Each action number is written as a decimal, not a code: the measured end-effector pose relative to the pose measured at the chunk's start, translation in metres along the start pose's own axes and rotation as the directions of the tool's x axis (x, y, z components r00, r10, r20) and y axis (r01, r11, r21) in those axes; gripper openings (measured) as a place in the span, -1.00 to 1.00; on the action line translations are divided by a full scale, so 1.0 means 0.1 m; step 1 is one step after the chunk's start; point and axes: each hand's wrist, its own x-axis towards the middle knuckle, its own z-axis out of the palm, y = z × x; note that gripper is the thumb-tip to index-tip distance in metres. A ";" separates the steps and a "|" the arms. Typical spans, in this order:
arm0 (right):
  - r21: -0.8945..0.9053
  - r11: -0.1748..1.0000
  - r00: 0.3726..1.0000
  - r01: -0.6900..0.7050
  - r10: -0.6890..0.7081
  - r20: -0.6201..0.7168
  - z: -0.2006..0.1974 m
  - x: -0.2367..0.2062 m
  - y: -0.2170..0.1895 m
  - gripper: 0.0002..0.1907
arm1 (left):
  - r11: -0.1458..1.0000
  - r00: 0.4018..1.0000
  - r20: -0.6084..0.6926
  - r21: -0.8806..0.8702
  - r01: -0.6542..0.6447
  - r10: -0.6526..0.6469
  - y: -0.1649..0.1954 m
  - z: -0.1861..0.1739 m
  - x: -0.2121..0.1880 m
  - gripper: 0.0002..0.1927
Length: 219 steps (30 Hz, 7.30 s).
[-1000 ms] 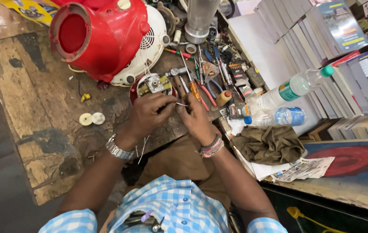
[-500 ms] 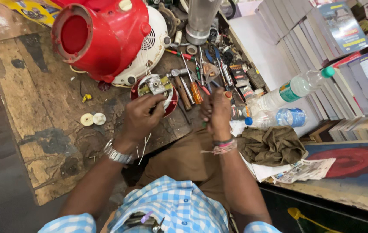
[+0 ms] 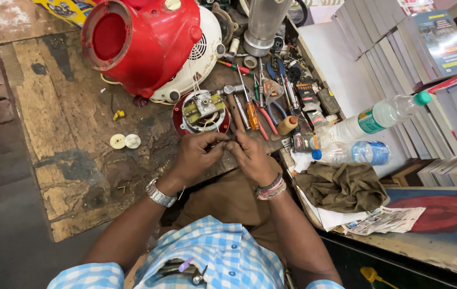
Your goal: The person disassembles a small electric motor, applies lubricant to internal components, and reassembles the unit. They handle the motor housing, rotor, and wires, using a screwdriver and a small bottle of lubricant.
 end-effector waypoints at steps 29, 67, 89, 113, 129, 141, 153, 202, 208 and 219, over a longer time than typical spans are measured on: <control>0.522 0.847 0.995 -0.099 0.072 0.072 -0.14 0.17 0.03 -0.59 | 0.272 0.823 0.261 -0.856 0.439 -0.504 -0.26 -0.18 0.24 -0.91; 0.674 0.551 0.853 -0.492 0.460 0.247 0.05 0.17 0.11 -0.71 | 0.879 0.956 -0.065 -0.416 0.235 -0.287 -0.17 0.15 0.22 -0.86; -0.162 0.980 0.993 0.114 -0.110 0.033 -0.47 0.31 0.29 -0.46 | 0.866 0.883 0.362 -0.286 0.410 -0.299 -0.59 -0.20 0.38 -0.83; -0.397 0.744 0.840 0.537 -0.515 0.172 -0.25 0.27 -0.03 -0.59 | 0.748 0.664 0.733 -0.355 0.560 -0.148 -0.41 -0.42 0.74 -0.79; -0.256 0.941 0.969 -0.222 0.184 -0.164 -0.06 0.24 1.10 -0.58 | 0.865 0.924 0.304 -0.370 0.338 -0.231 -0.17 -0.34 0.23 -0.83; -0.257 0.938 0.962 -0.234 0.184 -0.202 0.01 0.36 1.00 -0.70 | 0.815 0.926 0.088 0.449 -0.367 0.368 0.30 -0.16 -0.48 -0.82; 0.497 0.828 0.958 -0.259 0.284 0.026 0.24 1.12 0.50 -0.66 | 0.766 0.899 0.165 0.475 -0.432 0.405 0.36 -0.10 -0.45 -0.70; 0.768 0.577 0.848 -0.277 0.522 -0.086 0.50 0.28 0.26 -0.69 | 0.671 0.764 -0.116 0.573 -0.470 0.635 0.58 -0.80 -0.59 -0.84; 0.708 0.589 0.790 -0.389 0.609 -0.072 0.62 0.45 0.30 -0.77 | 0.801 0.889 0.031 0.421 -0.426 0.457 0.47 -0.13 -0.44 -0.82; 0.732 0.516 0.749 -0.445 0.663 -0.012 0.57 0.56 0.37 -0.83 | 0.855 0.943 -0.109 0.463 -0.233 0.315 0.14 -0.28 -0.59 -0.85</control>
